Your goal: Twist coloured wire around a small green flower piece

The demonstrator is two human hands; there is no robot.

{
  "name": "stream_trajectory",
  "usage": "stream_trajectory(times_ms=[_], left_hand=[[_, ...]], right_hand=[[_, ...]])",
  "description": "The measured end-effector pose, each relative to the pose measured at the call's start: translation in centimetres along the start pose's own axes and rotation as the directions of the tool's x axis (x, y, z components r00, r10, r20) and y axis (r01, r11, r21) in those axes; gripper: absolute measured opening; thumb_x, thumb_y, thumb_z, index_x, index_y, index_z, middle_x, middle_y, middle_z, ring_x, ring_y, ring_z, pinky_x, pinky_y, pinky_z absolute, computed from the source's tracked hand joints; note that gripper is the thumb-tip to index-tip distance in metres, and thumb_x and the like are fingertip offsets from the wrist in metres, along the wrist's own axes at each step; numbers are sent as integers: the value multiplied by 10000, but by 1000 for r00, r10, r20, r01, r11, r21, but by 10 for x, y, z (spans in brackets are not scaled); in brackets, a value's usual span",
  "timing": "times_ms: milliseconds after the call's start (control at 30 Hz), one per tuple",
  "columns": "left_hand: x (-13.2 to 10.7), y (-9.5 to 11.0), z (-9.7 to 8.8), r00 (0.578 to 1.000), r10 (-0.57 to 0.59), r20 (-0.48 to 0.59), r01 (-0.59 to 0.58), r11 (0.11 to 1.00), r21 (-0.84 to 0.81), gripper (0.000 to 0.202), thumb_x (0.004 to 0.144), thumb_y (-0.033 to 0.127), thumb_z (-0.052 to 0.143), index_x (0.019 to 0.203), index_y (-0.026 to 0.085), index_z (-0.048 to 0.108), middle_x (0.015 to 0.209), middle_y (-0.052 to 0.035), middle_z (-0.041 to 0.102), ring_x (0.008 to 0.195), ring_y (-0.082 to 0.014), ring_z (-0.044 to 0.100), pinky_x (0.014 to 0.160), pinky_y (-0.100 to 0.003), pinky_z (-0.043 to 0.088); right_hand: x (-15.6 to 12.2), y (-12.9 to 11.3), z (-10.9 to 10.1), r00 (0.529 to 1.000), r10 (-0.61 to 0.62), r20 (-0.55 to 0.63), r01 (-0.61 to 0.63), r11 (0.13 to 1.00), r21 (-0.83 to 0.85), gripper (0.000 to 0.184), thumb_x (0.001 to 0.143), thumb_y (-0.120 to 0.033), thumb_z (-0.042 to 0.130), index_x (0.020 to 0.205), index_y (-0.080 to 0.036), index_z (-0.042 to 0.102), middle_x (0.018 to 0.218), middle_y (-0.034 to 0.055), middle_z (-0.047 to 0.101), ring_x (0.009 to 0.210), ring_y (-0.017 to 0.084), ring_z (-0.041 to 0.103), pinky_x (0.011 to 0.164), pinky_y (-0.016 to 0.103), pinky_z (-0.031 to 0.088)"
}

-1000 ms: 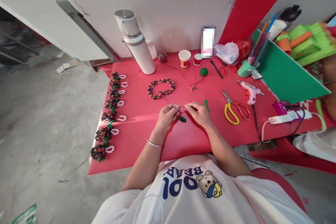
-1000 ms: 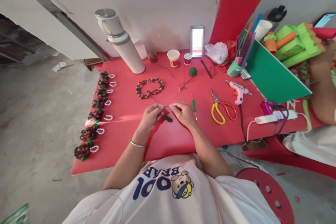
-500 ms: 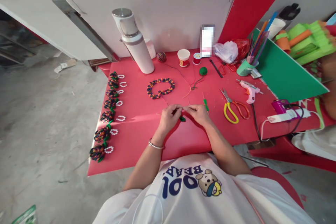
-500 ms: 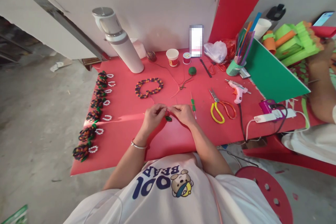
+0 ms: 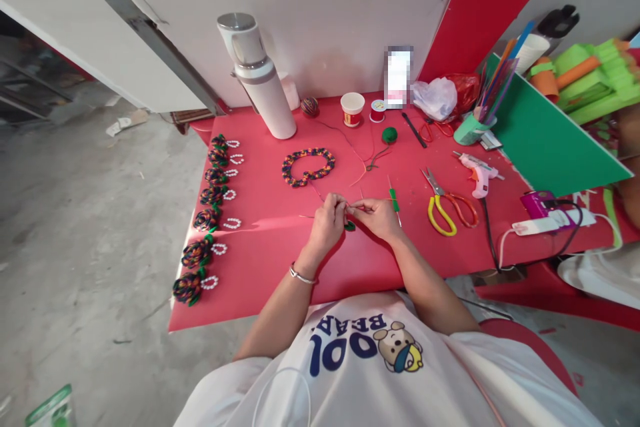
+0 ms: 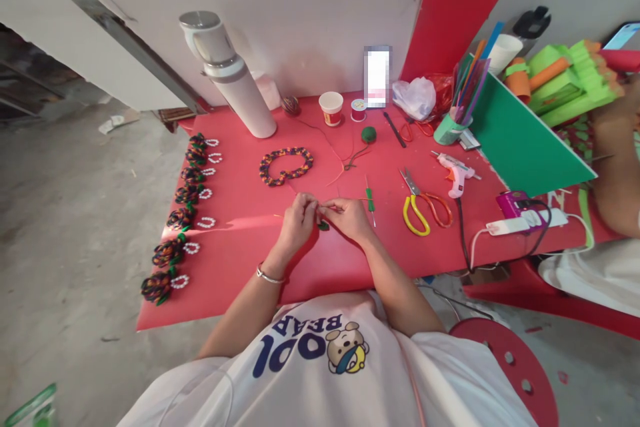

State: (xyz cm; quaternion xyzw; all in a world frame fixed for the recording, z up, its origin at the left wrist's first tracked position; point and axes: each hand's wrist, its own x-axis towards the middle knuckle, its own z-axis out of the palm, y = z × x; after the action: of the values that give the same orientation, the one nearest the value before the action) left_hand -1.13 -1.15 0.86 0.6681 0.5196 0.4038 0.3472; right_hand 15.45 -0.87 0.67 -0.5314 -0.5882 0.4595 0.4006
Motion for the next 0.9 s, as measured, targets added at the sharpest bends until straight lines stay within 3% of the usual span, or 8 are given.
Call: stream_trajectory(times_ms=[133,333,533,733,900], left_hand=[[1,-1,-1,998,13,-65,-11,999,38,75,952,199,499,901,226,547,760,-1,640,665,-154,614,650,-266,460],[4,-5,-6,996,8,-85,-12,999,-41,78,954,220,501,909,220,564,718,15,614,620,-143,588,610,-256,444],[3,-5,-6,998,21,-53,-29,987,-157,66,943,254,559,892,222,588,686,25,610,592,-130,581,584,-245,451],[3,1,-3,998,-65,23,69,940,-334,175,932,375,614,871,213,590,635,32,592,568,-117,548,546,-233,453],[7,0,-6,986,-162,-46,131,909,-396,284,883,491,694,894,216,623,588,57,521,508,-97,478,495,-219,409]], right_hand=[[0,2,2,1000,10,19,-12,997,76,287,839,-444,763,947,-192,850,802,52,802,730,208,728,630,280,540],[-1,2,1,993,60,100,-87,953,289,453,704,-464,879,1081,-218,830,1039,71,825,961,269,772,876,391,613],[-1,1,-3,998,55,26,-59,972,227,285,808,-477,774,916,-223,847,906,42,821,883,234,741,830,343,563],[-1,-1,-2,990,138,3,-130,928,349,279,771,-469,778,822,-196,805,687,5,704,679,157,619,633,271,458],[-1,-5,-5,992,127,-20,-118,964,240,314,786,-504,749,793,-191,766,613,-16,611,612,138,526,571,264,386]])
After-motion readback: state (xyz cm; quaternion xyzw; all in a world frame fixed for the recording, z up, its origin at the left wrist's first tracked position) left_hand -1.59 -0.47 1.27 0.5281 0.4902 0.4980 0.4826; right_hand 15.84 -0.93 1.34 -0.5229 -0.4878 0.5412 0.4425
